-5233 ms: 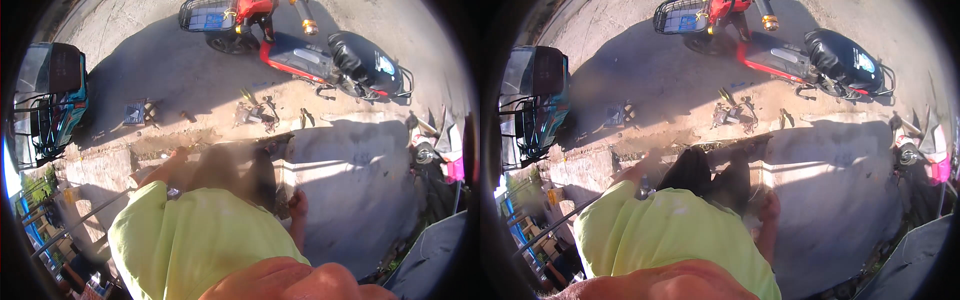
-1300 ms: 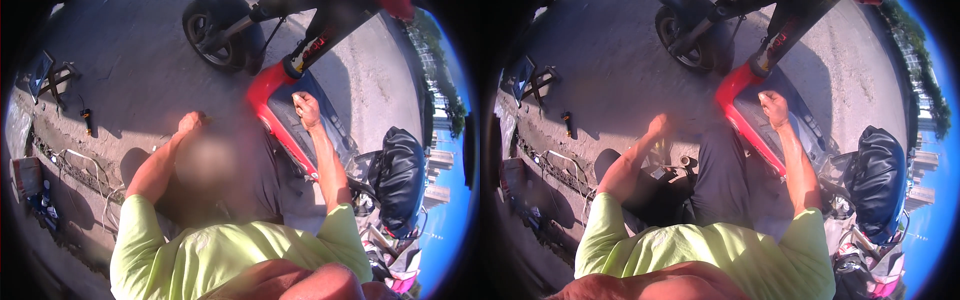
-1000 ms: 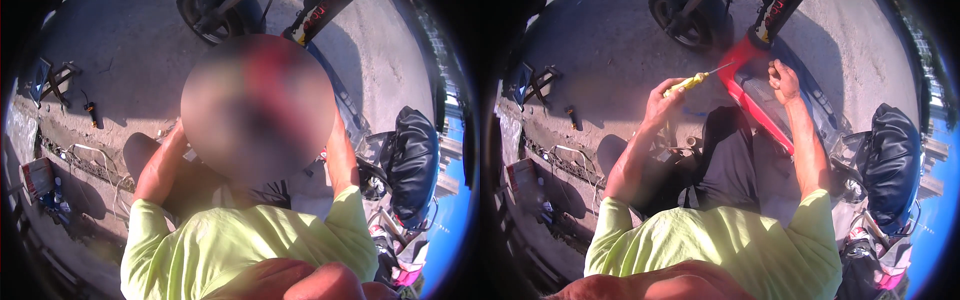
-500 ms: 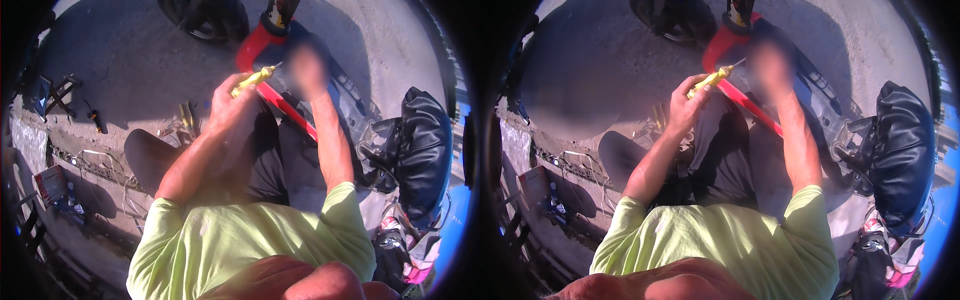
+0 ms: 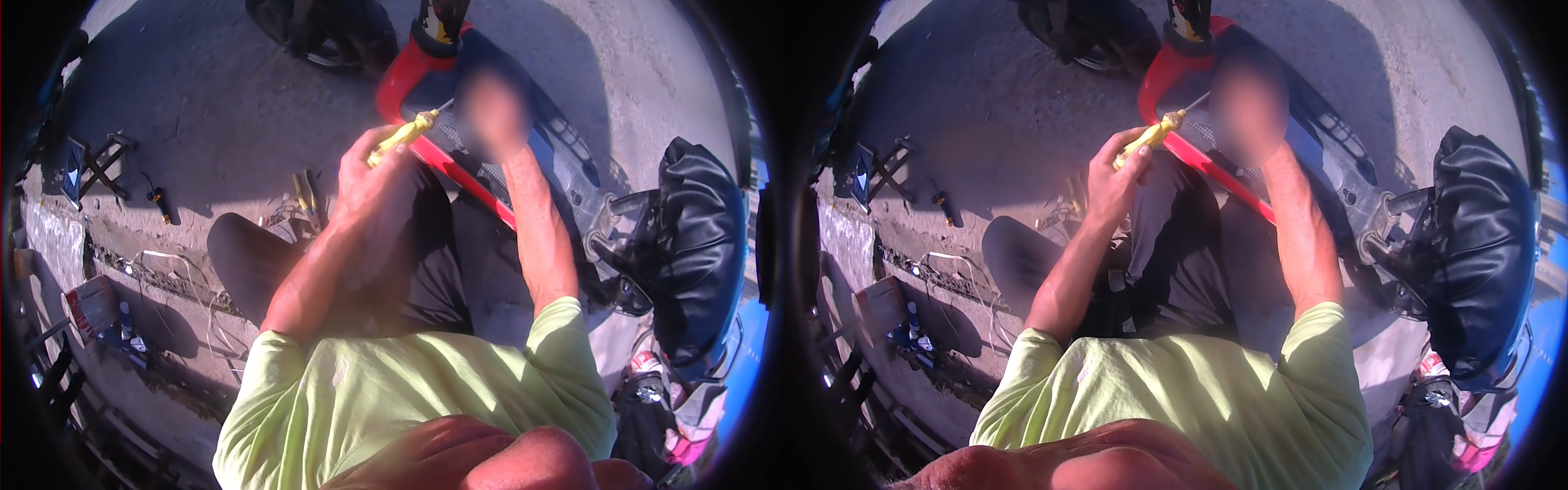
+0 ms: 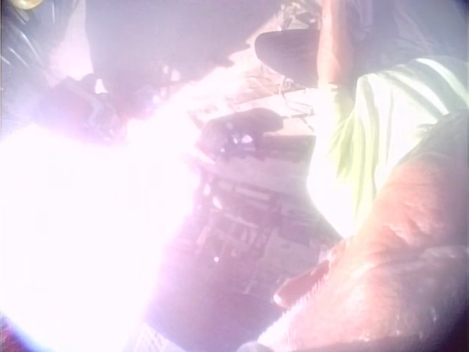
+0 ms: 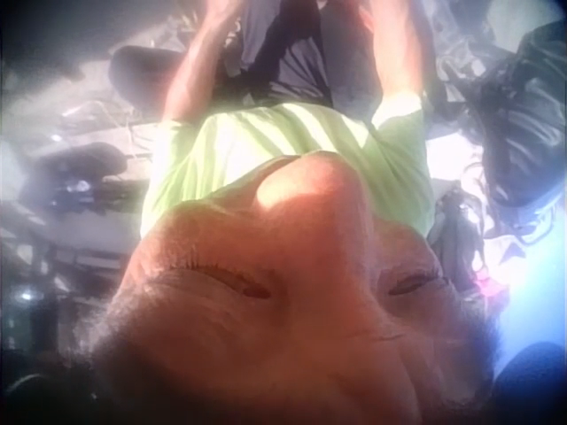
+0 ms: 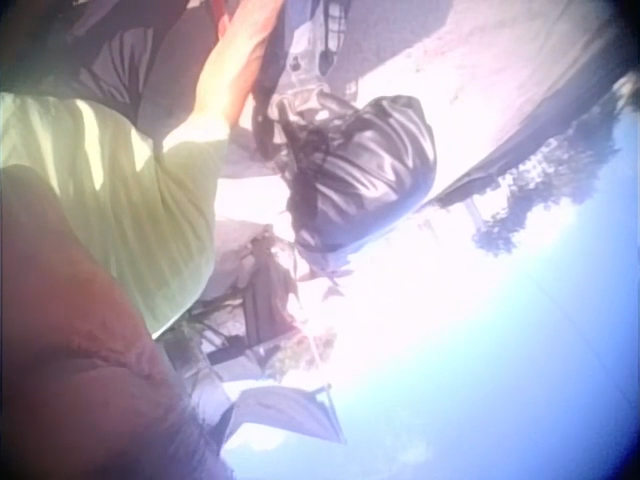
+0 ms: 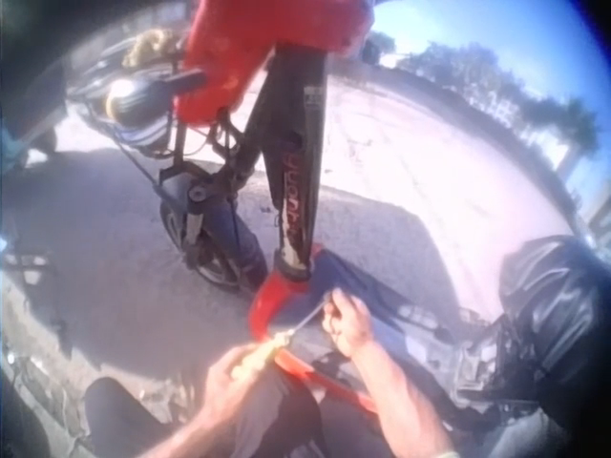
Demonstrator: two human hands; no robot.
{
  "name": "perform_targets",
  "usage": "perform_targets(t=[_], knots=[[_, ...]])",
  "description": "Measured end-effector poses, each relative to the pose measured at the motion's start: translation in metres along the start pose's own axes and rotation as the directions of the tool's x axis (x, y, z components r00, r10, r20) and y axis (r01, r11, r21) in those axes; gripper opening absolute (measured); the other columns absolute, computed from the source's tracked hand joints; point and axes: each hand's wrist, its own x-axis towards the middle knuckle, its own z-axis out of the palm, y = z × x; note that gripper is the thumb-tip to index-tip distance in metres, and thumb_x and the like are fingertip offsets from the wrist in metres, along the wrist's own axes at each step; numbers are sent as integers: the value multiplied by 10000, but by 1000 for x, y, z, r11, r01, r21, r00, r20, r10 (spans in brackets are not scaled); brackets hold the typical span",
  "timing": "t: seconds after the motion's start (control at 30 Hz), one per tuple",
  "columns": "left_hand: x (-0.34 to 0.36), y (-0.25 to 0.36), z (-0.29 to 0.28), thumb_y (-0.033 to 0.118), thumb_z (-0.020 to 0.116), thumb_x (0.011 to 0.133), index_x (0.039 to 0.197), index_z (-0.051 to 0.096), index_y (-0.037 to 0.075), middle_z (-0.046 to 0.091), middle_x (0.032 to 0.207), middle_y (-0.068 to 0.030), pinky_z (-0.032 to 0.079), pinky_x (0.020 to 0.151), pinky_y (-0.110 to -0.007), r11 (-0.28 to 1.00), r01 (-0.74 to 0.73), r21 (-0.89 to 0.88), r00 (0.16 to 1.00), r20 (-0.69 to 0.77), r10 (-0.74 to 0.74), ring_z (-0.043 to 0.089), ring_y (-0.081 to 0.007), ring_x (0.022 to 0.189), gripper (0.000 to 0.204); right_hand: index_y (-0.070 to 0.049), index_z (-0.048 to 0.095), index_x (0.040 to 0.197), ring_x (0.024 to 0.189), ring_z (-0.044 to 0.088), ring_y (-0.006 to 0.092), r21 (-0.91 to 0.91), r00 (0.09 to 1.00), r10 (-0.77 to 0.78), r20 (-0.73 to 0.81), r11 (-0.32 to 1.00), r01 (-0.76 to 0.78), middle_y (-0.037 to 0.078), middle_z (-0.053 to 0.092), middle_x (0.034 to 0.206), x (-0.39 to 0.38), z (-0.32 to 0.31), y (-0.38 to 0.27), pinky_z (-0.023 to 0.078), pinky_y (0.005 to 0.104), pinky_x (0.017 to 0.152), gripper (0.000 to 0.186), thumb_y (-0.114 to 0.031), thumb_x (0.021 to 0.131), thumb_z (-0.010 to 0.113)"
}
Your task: The person works on an electric scooter by unscrewing components with a screwdriver, manipulating wires, and handling small metal parts by hand.
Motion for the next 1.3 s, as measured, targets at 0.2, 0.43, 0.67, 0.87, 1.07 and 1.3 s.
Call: perform_targets(t=[0.2, 0.43, 0.67, 0.87, 1.07, 1.3], knots=[[3, -9, 0, 201, 681, 980, 1263, 675, -2, 680, 814, -36, 479, 623, -233, 1000, -3, 8, 1000, 9, 3, 589, -80, 665, 348, -35, 656, 1131, 921, 649, 239, 300, 995, 69, -78, 953, -42, 101, 667, 1027, -18, 38, 51, 537, 348, 791, 177, -92, 985, 574], [-5, 7, -1, 186, 675, 976, 1263, 674, -2, 680, 813, -36, 478, 620, -232, 995, 100, -10, 994, -41, -100, 588, -81, 663, 343, -43, 663, 1127, 904, 653, 243, 303, 973, 230, 27, 926, -227, 97, 672, 1001, -5, 12, 9, 540, 340, 802, 178, -86, 977, 578], [-7, 4, -4, 172, 668, 975, 1269, 667, -2, 682, 819, -38, 478, 620, -230, 994, 101, -52, 994, -25, -102, 589, -82, 666, 342, -46, 653, 1194, 992, 648, 232, 123, 998, 35, 46, 992, -40, 104, 672, 1095, -7, 16, 18, 535, 342, 880, 221, -108, 985, 613], [-8, 0, -4, 166, 669, 973, 1273, 665, 2, 689, 839, -39, 480, 626, -228, 994, 108, -8, 993, -41, -108, 590, -77, 673, 342, -42, 648, 1197, 1007, 646, 230, 192, 994, 105, 38, 975, -111, 96, 667, 1107, -17, 37, 40, 530, 339, 890, 218, -112, 997, 596], [-12, 10, -3, 167, 678, 967, 1272, 668, 6, 694, 852, -40, 483, 636, -227, 991, 127, -31, 991, -27, -128, 591, -74, 683, 345, -31, 634, 1230, 1021, 645, 232, 218, 998, 62, -15, 974, -57, 96, 664, 1121, -20, 43, 46, 530, 336, 899, 250, -121, 1003, 582], [-15, 17, 2, 177, 679, 972, 1270, 669, 6, 684, 838, -32, 481, 637, -226, 980, 153, -123, 987, -20, -157, 585, -72, 683, 343, -27, 638, 1220, 985, 652, 232, 458, 992, 121, -36, 884, -91, 96, 671, 1089, -28, 50, 64, 534, 337, 872, 258, -116, 979, 612]])
